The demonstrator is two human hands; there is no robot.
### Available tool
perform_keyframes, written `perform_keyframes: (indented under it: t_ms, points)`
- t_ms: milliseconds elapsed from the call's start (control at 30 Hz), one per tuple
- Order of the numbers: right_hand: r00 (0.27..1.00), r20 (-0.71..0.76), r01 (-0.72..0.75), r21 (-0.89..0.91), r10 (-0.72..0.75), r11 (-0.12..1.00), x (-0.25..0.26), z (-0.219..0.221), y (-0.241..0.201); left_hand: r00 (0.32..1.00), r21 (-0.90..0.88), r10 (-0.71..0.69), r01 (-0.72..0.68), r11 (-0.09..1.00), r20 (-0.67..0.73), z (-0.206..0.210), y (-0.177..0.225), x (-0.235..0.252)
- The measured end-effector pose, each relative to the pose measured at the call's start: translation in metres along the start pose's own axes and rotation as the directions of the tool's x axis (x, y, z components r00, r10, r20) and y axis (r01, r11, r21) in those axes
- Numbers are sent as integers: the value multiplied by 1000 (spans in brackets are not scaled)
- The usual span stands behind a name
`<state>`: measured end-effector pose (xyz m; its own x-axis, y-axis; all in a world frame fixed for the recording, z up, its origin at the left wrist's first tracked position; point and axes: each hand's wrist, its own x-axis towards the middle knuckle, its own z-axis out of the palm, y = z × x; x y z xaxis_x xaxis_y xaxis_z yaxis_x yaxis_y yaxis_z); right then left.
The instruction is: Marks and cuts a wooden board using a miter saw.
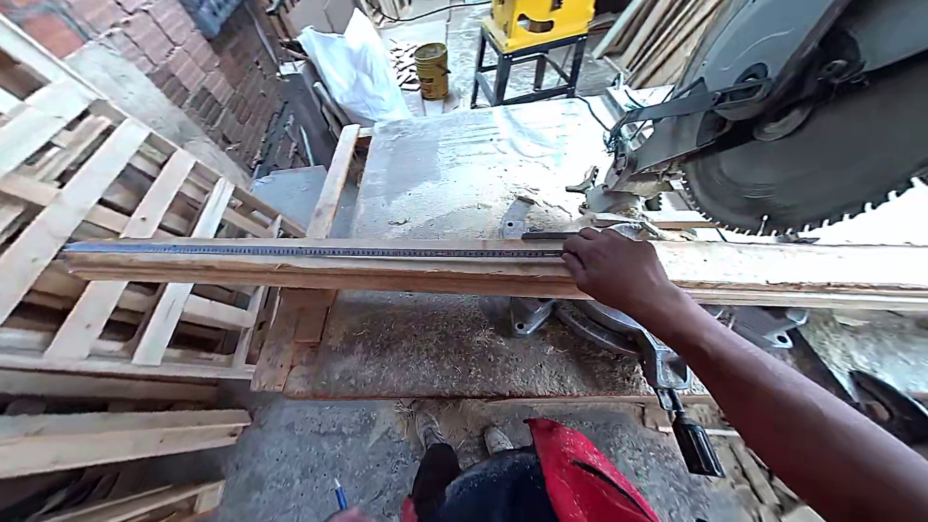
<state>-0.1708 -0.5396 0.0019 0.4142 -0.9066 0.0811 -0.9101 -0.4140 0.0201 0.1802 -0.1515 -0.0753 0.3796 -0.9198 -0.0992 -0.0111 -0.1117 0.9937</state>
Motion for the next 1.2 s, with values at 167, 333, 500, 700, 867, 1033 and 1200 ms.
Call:
perform_keyframes:
  t_ms: [167,333,500,700,867,1033,1200]
  points:
    - [999,-12,-51,-23,50,998,3,0,-8,949,414,292,-313,854,115,-69,0,68]
    - [997,-35,-68,11,68,998,1,0,-10,915,500,395,-383,777,86,-98,13,124]
    - [995,-89,-47,32,50,998,-11,1,9,916,482,387,-386,786,104,-95,10,153]
    - [989,-136,-54,64,63,996,-29,-1,54,783,389,621,-585,711,42,-29,39,183]
    - [986,-126,-101,56,108,993,-44,0,87,757,189,629,-653,733,175,55,90,206]
    - [985,-141,-96,64,104,993,-51,7,96,703,151,606,-690,708,372,110,112,232]
    - [982,-137,-124,56,130,991,-50,11,92,719,103,553,-644,758,421,167,112,265]
